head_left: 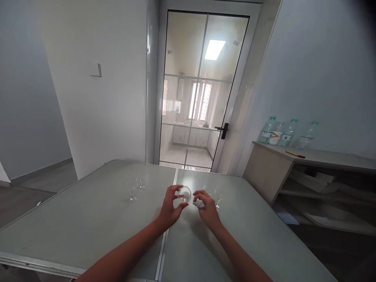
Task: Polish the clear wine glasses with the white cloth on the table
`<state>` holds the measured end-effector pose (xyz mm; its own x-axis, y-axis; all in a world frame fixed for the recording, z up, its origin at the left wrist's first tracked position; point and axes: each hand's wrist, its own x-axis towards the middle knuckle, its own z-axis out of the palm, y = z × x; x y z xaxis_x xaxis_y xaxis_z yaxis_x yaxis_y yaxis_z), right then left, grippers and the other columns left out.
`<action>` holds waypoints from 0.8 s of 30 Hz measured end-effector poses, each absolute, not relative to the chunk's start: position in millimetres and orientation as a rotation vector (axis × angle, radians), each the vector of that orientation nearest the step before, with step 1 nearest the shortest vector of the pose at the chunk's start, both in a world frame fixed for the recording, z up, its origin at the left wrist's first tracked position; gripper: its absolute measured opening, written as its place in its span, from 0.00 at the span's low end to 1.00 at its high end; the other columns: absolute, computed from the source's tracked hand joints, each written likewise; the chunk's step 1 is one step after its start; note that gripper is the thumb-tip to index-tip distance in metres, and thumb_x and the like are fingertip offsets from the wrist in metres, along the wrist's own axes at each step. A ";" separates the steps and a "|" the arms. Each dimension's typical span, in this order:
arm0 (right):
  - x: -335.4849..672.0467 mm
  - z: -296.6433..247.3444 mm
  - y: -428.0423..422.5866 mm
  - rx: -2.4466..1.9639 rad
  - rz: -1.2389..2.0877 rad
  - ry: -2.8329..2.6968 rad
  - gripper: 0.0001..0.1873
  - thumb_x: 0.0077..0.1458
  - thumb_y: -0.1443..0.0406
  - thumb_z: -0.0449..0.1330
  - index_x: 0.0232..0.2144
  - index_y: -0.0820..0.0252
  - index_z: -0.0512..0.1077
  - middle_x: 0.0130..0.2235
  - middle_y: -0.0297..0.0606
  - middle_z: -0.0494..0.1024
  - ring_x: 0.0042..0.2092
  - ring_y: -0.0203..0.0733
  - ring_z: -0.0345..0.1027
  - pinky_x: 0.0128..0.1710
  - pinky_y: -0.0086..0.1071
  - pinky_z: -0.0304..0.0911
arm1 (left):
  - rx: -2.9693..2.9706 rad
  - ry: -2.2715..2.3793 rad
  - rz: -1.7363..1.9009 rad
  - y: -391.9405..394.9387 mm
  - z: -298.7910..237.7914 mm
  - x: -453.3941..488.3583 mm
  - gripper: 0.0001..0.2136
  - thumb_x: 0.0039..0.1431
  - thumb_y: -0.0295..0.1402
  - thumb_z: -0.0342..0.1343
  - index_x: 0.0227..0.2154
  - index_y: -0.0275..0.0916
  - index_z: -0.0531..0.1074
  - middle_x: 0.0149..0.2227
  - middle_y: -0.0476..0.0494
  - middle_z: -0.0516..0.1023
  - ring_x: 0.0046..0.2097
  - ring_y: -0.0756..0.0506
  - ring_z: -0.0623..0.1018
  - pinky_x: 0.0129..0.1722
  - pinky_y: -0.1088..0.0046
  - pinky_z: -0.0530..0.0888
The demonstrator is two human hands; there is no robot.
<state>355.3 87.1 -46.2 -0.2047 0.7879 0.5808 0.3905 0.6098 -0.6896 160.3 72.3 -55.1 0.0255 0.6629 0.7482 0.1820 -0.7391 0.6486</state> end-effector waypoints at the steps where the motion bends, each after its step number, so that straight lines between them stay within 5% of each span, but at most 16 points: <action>1: 356.3 -44.2 84.8 -0.931 0.493 -1.908 0.19 0.40 0.77 0.51 0.29 0.56 0.76 0.46 0.40 0.77 0.46 0.46 0.72 0.46 0.36 0.64 | 1.905 0.916 1.783 73.5 -54.5 159.9 0.23 0.60 0.35 0.62 0.57 0.47 0.66 0.53 0.40 0.67 0.53 0.40 0.72 0.48 0.52 0.81; 4: 357.6 -42.0 77.7 -0.920 0.557 -2.244 0.34 0.36 0.79 0.52 0.44 0.50 0.79 0.60 0.38 0.70 0.51 0.47 0.72 0.45 0.34 0.66 | 1.802 1.047 1.775 77.0 -53.9 158.9 0.22 0.59 0.35 0.62 0.56 0.47 0.66 0.54 0.40 0.68 0.52 0.41 0.72 0.45 0.57 0.81; 8: 352.9 -43.8 69.1 -0.995 0.549 -2.547 0.51 0.36 0.80 0.53 0.63 0.40 0.65 0.69 0.35 0.60 0.55 0.51 0.71 0.48 0.35 0.65 | 1.795 1.078 1.671 79.5 -56.9 160.0 0.21 0.59 0.35 0.62 0.55 0.47 0.67 0.53 0.41 0.70 0.51 0.41 0.73 0.42 0.61 0.81; 17: 354.0 -53.7 70.2 -1.085 0.417 -2.585 0.34 0.45 0.74 0.58 0.55 0.48 0.73 0.54 0.40 0.79 0.48 0.51 0.75 0.42 0.34 0.64 | 1.832 1.078 1.514 81.5 -67.3 166.9 0.22 0.53 0.32 0.65 0.51 0.46 0.68 0.50 0.43 0.71 0.49 0.43 0.73 0.39 0.64 0.82; 24: 351.1 -53.7 69.4 -1.148 0.297 -2.568 0.27 0.50 0.71 0.59 0.53 0.51 0.75 0.51 0.41 0.81 0.48 0.52 0.74 0.44 0.36 0.63 | 1.820 1.059 1.466 88.4 -75.7 166.9 0.26 0.53 0.35 0.65 0.55 0.46 0.66 0.53 0.41 0.70 0.49 0.42 0.73 0.40 0.60 0.82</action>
<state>351.1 69.4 -53.7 -0.6301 0.7513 0.1961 0.6867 0.6571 -0.3109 166.9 88.4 -75.7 0.0865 0.8495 0.5205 0.2270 -0.5255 0.8199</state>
